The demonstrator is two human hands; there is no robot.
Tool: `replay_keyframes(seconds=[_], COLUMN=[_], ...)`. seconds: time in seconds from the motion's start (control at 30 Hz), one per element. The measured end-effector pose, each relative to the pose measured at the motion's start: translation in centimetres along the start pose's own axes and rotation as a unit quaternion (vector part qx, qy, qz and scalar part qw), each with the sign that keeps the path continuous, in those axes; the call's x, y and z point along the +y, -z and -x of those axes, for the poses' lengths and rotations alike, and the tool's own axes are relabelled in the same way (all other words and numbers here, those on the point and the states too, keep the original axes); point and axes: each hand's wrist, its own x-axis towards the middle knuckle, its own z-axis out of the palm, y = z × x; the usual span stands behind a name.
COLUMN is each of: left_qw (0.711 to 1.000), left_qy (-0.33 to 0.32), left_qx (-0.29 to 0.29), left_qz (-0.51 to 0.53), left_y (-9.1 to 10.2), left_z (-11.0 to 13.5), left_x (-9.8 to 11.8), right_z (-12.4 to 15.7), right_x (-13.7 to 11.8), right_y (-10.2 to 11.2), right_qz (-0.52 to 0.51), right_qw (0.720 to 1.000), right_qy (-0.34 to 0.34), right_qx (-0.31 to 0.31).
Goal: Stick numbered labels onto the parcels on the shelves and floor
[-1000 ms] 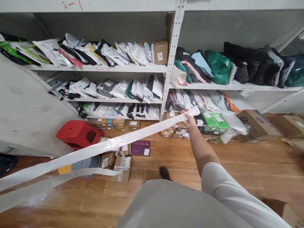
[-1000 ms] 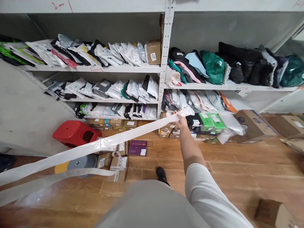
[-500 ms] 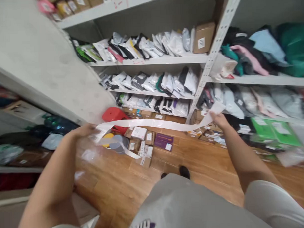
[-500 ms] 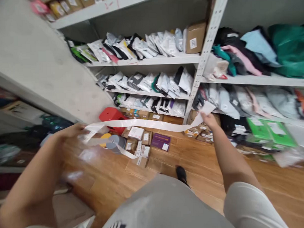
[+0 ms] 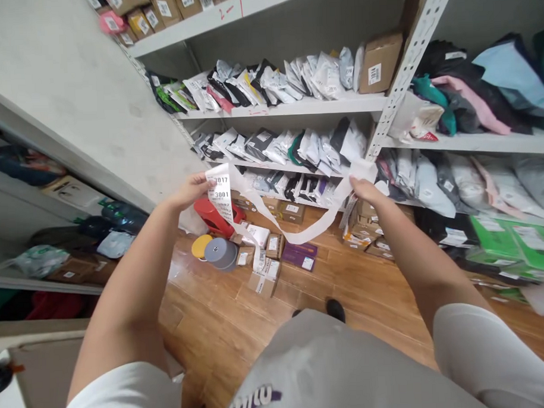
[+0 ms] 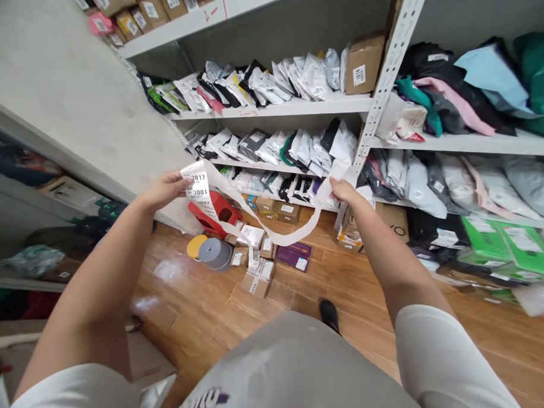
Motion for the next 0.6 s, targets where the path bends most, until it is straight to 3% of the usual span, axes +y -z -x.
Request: replay_keyframes(seconds=[0.23,0.4,0.6], left_qw=[0.991,0.981,0.973], left_qy=[-0.109,-0.15,-0.175], left_qx=[0.073,0.123,0.15], left_qz=[0.03,0.019,0.027], left_y=[-1.1,-2.1,-3.1], left_z=[-2.1,-3.0,-3.8], left_x=[4.5,7.6,9.8], right_z=[0.9,1.1,0.7], right_x=[-3.3,-4.5,-4.6], right_y=[-1.8,-2.3,-2.1], right_qz=[-0.088,-0.147,-0.203], right_qw=[0.994,0.987,0.977], right_qy=[-0.047,-0.051,-0.059], right_qx=[-0.056,-0.05,-0.025])
